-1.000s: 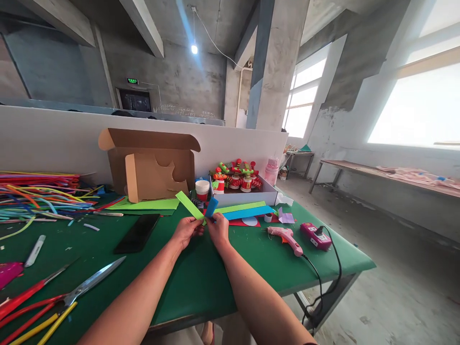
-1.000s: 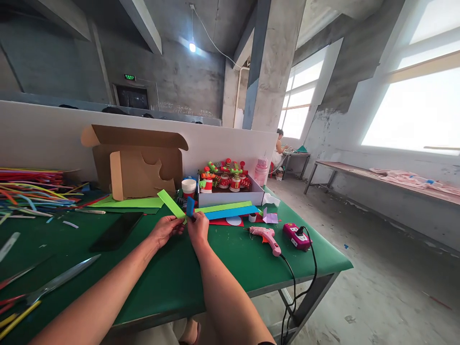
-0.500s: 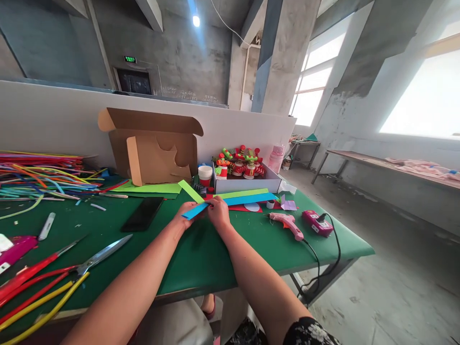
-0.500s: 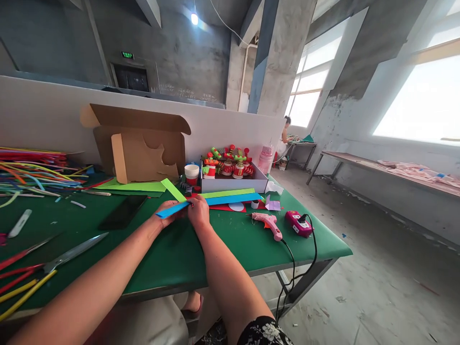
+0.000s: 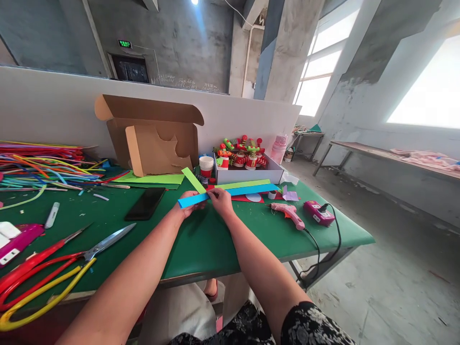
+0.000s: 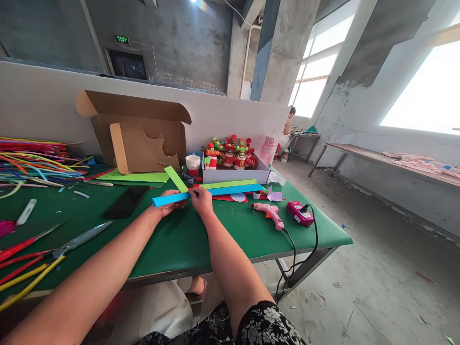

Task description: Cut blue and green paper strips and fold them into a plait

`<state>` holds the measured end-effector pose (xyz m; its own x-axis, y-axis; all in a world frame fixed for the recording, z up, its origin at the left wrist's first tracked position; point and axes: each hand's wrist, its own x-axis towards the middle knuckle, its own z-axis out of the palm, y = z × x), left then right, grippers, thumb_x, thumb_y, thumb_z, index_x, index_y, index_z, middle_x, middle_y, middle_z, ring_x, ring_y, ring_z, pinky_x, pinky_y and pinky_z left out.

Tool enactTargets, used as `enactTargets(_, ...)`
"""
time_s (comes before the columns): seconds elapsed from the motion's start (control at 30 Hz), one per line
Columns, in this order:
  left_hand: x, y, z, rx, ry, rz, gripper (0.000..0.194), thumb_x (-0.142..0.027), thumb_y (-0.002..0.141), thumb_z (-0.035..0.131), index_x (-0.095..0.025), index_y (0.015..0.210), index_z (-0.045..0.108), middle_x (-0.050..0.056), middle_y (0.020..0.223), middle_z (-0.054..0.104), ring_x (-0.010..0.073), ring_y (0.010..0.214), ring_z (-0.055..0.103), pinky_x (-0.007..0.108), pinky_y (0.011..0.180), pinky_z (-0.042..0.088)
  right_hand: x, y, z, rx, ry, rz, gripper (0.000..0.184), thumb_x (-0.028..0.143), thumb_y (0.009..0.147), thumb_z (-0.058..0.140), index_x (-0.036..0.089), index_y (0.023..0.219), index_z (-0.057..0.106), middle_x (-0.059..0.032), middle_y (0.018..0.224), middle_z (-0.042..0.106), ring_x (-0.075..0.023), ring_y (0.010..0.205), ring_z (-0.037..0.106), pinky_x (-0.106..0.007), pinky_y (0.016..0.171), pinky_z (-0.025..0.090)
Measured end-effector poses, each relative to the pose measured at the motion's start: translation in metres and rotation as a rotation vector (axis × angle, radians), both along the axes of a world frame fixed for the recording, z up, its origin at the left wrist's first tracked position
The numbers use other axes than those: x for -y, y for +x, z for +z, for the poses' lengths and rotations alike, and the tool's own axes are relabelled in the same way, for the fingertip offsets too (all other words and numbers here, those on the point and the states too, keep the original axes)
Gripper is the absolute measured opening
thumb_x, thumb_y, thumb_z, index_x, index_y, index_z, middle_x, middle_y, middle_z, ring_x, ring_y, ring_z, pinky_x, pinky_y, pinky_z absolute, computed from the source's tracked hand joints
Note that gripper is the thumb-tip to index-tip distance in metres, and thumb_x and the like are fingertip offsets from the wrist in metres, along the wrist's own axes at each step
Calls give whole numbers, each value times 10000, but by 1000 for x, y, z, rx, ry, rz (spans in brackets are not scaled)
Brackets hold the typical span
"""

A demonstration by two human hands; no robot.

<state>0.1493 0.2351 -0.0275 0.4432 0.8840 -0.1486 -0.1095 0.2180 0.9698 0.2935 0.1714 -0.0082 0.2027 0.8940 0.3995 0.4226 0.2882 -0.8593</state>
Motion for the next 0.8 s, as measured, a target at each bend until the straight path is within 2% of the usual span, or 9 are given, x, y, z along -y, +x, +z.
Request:
enactTargets(0.07,2,-2,2,-66,0,-36,386,-386,931,626,-173,1250,585,98,1255,622,230,1058,640,450,886,567,-3,3,-3,-98,-33,12,102,183,787,663,225,803,755,12,744,690,-154,723,597,-269,760,507)
enactTargets(0.17,4,-6,6,-139,25,-82,368,-381,931,626,-173,1234,593,91,1232,632,222,1035,646,438,869,572,-6,4,-7,-254,-102,54,112,203,736,722,210,842,757,32,690,679,-125,606,569,-244,625,507)
enactTargets(0.3,7,-7,13,-166,83,-111,333,-381,934,624,-165,1186,611,74,1156,655,197,957,659,396,810,584,-7,4,-10,-439,-191,129,105,247,649,816,181,678,740,30,591,664,-115,506,541,-250,519,497)
enactTargets(0.43,15,-3,22,-112,157,-98,272,-379,918,645,-146,1059,645,44,986,684,152,806,655,342,731,577,-8,7,-8,-628,-208,150,177,276,617,861,176,667,724,44,546,638,-102,481,549,-257,550,539)
enactTargets(0.53,24,2,28,-29,221,-71,334,-417,770,785,-151,939,676,40,876,715,146,726,646,315,709,558,-8,10,-5,-762,-201,150,190,301,671,847,170,698,713,35,558,638,-105,527,603,-260,625,575)
enactTargets(0.63,32,7,32,22,262,-42,503,-475,588,880,-168,940,692,42,871,738,159,712,650,296,664,536,-7,11,-2,-844,-203,156,201,296,688,851,168,690,696,25,567,647,-114,564,638,-261,660,589)
enactTargets(0.8,30,9,29,26,291,45,526,-582,534,871,-172,773,644,-9,666,677,146,605,611,284,587,495,-2,5,0,-872,-253,195,221,243,640,896,149,665,697,4,553,661,-134,550,653,-252,602,584)
